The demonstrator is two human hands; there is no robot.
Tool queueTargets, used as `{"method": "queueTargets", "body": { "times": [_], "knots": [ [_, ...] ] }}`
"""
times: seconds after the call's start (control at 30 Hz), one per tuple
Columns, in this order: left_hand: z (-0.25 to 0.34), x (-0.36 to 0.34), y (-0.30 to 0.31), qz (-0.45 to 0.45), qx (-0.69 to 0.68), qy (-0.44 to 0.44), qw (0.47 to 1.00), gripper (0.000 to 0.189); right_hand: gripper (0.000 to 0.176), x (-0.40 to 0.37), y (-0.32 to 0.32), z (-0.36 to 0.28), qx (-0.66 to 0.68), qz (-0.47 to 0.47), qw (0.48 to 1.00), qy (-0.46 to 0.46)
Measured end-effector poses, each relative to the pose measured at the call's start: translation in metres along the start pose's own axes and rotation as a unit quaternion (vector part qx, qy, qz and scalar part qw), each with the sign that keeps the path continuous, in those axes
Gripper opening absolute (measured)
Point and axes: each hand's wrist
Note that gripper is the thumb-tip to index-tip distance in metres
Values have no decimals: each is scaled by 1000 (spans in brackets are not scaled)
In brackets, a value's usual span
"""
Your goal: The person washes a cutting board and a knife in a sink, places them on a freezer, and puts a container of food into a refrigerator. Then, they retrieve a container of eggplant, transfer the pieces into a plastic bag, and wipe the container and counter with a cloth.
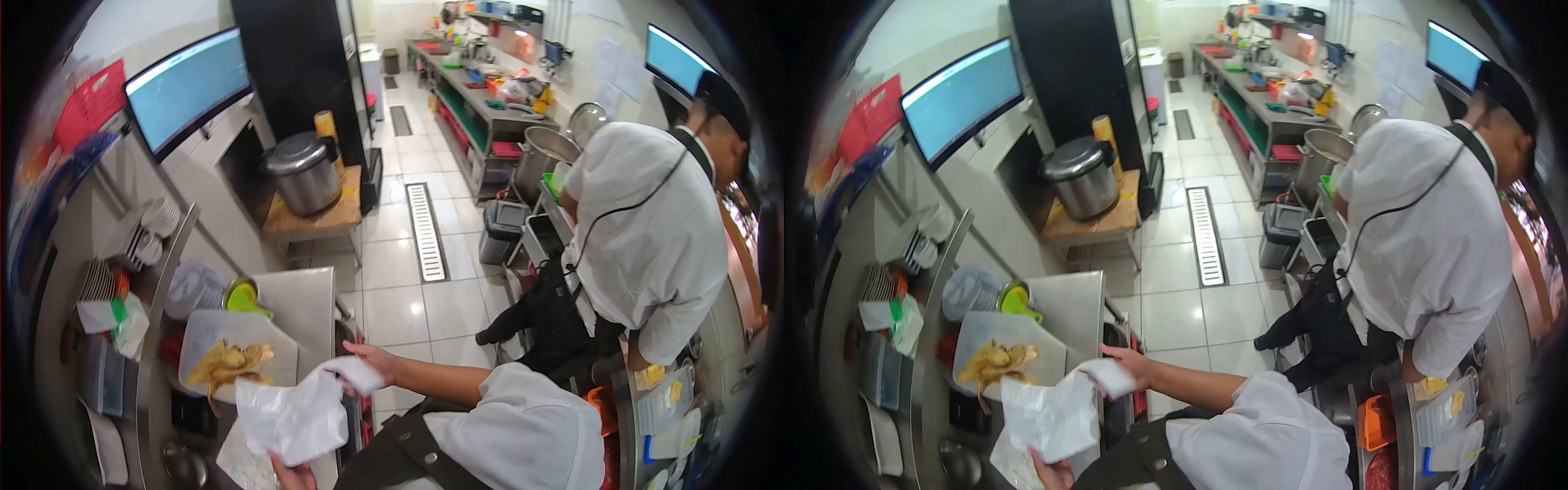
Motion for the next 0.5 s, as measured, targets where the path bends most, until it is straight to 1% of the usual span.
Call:
{"method": "queueTargets", "body": {
  "times": [0.03, 0.07, 0.1, 0.13, 0.17, 0.2, 0.23, 0.3, 0.4, 0.5],
  "knots": [
    [-7, -3, -10, -12, -24, -31, 999, 54, 51, 2, 47, 10, 105, -59, 993, -22],
    [-14, 3, -11, -35, -29, -37, 998, 49, 51, -1, 64, 19, 108, -33, 994, 3],
    [-19, 7, -16, 17, -32, -36, 999, 51, 51, -7, 73, 23, 114, -9, 993, 15],
    [-21, 9, -24, 9, -43, -46, 998, 52, 62, -3, 39, 21, 51, 135, 988, 47],
    [-22, 8, -30, 22, -57, -55, 997, 52, 73, -2, 5, 11, -20, 274, 959, 70],
    [-25, 13, -20, 19, -80, -50, 995, 54, 79, -1, 1, 2, -47, 184, 978, 89],
    [-25, 11, -17, 26, -73, -61, 995, 53, 86, 1, -3, -7, -71, 92, 987, 111],
    [-25, 4, -19, 1, -46, -78, 996, 52, 92, 14, -39, -12, -72, 253, 957, 126],
    [-29, -5, -22, -2, -56, -107, 993, 51, 95, 19, -21, -3, -23, 312, 941, 125],
    [-38, -14, -9, 39, -89, -131, 987, 47, 94, 34, -9, 11, 61, 275, 954, 106]
  ]
}}
Point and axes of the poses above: each hand's wrist, its own x-axis towards the middle knuckle, its own y-axis out of the back of the hand, z = x × y, and after that the axes turned 8 degrees about -x, right-handed
